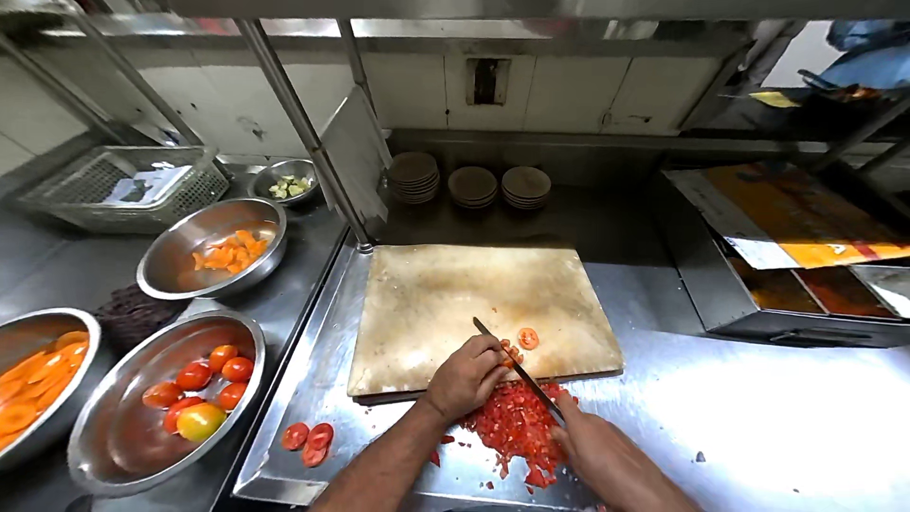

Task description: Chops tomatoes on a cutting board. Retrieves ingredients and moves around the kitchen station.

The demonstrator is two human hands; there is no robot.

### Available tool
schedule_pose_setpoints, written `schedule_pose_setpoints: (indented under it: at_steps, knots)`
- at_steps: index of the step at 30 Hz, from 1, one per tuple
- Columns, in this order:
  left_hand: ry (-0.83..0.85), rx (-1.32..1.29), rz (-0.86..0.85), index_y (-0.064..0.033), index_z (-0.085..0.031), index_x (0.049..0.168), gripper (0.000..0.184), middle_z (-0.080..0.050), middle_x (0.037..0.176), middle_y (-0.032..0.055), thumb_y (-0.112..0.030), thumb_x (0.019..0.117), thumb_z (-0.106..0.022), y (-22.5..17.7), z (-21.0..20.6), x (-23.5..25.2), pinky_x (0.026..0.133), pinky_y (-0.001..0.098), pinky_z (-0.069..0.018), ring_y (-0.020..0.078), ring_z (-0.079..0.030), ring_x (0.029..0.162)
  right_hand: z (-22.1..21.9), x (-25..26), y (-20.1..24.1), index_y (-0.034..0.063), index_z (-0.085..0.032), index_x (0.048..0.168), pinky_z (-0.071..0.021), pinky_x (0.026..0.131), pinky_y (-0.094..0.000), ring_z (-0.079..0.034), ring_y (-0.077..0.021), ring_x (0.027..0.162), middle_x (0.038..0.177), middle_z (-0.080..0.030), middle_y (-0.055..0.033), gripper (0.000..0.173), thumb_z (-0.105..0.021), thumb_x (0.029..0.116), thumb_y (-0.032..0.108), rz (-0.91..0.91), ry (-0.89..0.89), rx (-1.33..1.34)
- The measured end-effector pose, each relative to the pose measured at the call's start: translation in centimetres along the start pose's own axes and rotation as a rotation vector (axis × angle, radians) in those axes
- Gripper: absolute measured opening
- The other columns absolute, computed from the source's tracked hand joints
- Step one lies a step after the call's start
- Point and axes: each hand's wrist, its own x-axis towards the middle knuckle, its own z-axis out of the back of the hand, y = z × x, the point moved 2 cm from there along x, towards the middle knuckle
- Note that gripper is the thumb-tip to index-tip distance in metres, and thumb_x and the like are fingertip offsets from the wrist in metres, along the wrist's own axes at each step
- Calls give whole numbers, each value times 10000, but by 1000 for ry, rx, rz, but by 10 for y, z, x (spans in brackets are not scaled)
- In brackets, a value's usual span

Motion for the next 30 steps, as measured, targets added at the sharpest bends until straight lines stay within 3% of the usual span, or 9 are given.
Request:
schedule_pose_setpoints:
  at_steps: [3,6,9,15,21,26,30]
  knots:
    - [-12,-20,1,-57,-731,1047,221,-693,1125,109,-236,1033,-602,0,1,1,1003,311,-545,191,-661,1123,-1,23,6,74,-420,1421,-552,878,-563,-700,-394,998,1045,-680,-216,419,-454,1100,340,33,-17,36]
    - [-28,-16,5,-51,-734,1038,216,-696,1111,110,-232,1027,-615,0,2,0,991,304,-553,186,-670,1102,10,-6,-2,70,-434,1425,-555,829,-579,-703,-418,940,985,-687,-227,433,-487,1088,336,13,-5,25]
    - [-50,-13,5,-42,-719,986,211,-699,1094,110,-226,1022,-624,1,-1,0,973,305,-563,185,-680,1079,16,-35,-5,33,-440,1414,-544,844,-601,-700,-455,965,993,-693,-253,438,-478,1096,332,-25,39,-21]
    - [-43,-42,-3,-47,-732,1010,225,-695,1091,98,-225,1039,-598,1,-1,0,986,302,-552,175,-666,1090,0,19,5,70,-419,1421,-552,868,-568,-697,-406,990,1037,-677,-222,421,-458,1099,338,27,6,36]
    - [-58,-35,1,-36,-723,962,181,-703,1082,112,-176,1015,-621,1,-1,-1,969,314,-565,191,-681,1070,15,-34,-8,40,-438,1413,-550,824,-597,-705,-442,935,970,-690,-246,441,-493,1089,335,-10,49,-1]
    - [-52,-19,-15,-45,-736,984,204,-707,1078,102,-195,1029,-606,1,-3,-1,975,302,-561,180,-682,1071,-5,14,10,59,-421,1417,-555,852,-578,-698,-410,967,1027,-676,-226,432,-460,1097,346,24,21,75]
    - [-49,2,5,-54,-734,1016,220,-702,1092,104,-221,1038,-594,1,1,1,1000,303,-549,179,-674,1094,4,12,-9,112,-439,1450,-564,789,-561,-692,-362,861,971,-670,-191,450,-485,1082,367,81,-65,258]
